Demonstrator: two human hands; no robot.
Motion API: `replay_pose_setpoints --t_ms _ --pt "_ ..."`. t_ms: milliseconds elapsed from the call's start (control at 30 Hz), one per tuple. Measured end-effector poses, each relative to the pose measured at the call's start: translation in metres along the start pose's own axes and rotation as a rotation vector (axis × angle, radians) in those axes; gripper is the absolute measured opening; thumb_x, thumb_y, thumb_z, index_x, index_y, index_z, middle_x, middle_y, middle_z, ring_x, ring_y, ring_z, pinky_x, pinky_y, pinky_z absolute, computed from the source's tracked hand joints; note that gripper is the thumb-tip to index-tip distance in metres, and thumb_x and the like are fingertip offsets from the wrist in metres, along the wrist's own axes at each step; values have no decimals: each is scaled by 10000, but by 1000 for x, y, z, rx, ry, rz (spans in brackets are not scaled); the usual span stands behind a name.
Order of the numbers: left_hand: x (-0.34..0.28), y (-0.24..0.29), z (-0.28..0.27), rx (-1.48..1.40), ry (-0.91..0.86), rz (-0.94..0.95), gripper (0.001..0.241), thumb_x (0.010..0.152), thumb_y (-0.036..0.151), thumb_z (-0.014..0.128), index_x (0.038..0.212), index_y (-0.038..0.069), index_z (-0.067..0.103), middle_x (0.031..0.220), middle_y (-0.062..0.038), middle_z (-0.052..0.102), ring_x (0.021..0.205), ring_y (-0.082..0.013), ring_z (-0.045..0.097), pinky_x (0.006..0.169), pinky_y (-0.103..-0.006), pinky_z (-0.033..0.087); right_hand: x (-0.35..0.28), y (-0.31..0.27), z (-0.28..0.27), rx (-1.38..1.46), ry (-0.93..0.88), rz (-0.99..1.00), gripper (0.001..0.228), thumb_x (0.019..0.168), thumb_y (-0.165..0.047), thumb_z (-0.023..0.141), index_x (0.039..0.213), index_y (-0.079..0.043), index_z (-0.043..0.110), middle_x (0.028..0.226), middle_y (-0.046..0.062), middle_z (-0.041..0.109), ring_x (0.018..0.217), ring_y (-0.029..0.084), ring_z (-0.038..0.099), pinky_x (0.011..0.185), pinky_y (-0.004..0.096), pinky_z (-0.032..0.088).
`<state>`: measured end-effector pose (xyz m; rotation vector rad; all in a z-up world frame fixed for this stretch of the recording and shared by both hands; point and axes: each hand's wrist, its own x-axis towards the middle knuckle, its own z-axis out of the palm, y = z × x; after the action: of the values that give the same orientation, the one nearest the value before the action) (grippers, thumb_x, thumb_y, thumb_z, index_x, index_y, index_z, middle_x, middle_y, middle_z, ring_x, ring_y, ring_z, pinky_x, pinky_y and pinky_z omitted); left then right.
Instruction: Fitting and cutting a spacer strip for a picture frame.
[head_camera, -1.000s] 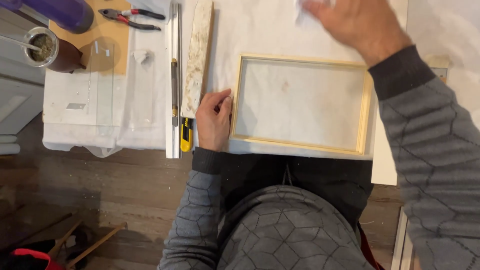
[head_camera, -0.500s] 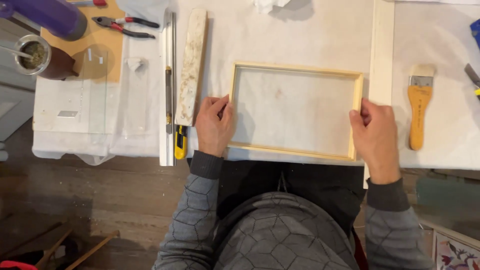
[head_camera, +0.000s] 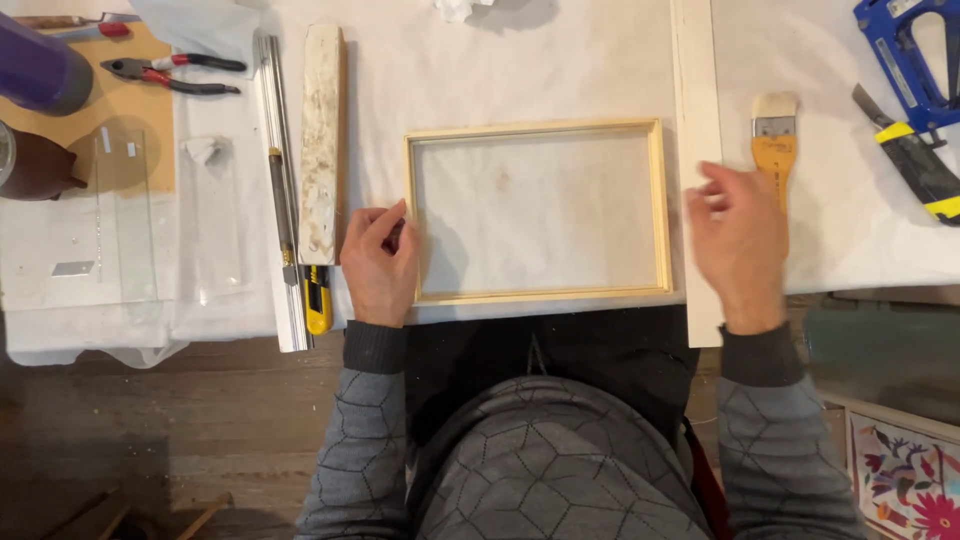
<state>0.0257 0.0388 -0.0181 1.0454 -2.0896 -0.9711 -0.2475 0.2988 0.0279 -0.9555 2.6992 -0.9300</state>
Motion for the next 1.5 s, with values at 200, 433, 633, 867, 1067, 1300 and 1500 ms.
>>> replay_pose_setpoints --t_ms 200,433,633,867,1067,1300,1500 --pt "2 12 -5 -184 69 -78 226 976 55 676 1189 -5 720 1040 -77 630 742 -93 628 618 -244 529 -14 42 -29 -466 253 -123 447 908 -234 815 1203 73 677 1131 221 596 1016 367 591 867 448 501" --pt "-9 -3 -4 -323 165 -36 186 1041 47 639 1214 5 694 979 -40 608 737 -80 551 628 -226 475 -17 120 -33 -489 111 144 218 968 -217 785 1031 -13 740 925 159 726 886 344 695 811 467 570" --pt "-7 -1 -7 -410 199 -88 183 1025 53 629 1191 11 694 955 -25 613 692 -67 527 608 -223 452 -9 106 -24 -232 -14 110 421 997 -165 813 1283 80 624 919 162 710 827 295 706 704 400 557" --pt "-8 2 -10 -395 197 -75 176 1024 63 643 1182 5 696 943 -25 609 682 -62 534 615 -224 466 -2 207 -4 -74 2 238 493 960 -138 808 1294 104 536 923 207 650 737 243 634 620 355 516" --pt "-8 -3 -10 -396 184 -83 186 1030 65 637 1192 12 709 954 -28 610 702 -70 507 623 -230 455 37 390 8 81 60 361 332 1165 -310 551 1271 -12 653 1079 90 702 869 126 610 720 304 495" --pt "-7 -3 -10 -445 159 -120 184 1037 96 630 1185 16 705 959 -10 605 704 -56 513 598 -215 465 30 -27 -46 473 -148 -43 298 1163 -241 493 1380 -44 548 1191 89 677 990 157 673 779 275 543" --pt "-11 -13 -7 -613 143 -186 193 1053 110 626 1201 0 684 949 -10 638 697 -46 552 602 -203 478 2 -148 -22 461 -286 -533 184 973 -68 683 1149 -21 659 952 105 700 842 185 714 787 308 618"
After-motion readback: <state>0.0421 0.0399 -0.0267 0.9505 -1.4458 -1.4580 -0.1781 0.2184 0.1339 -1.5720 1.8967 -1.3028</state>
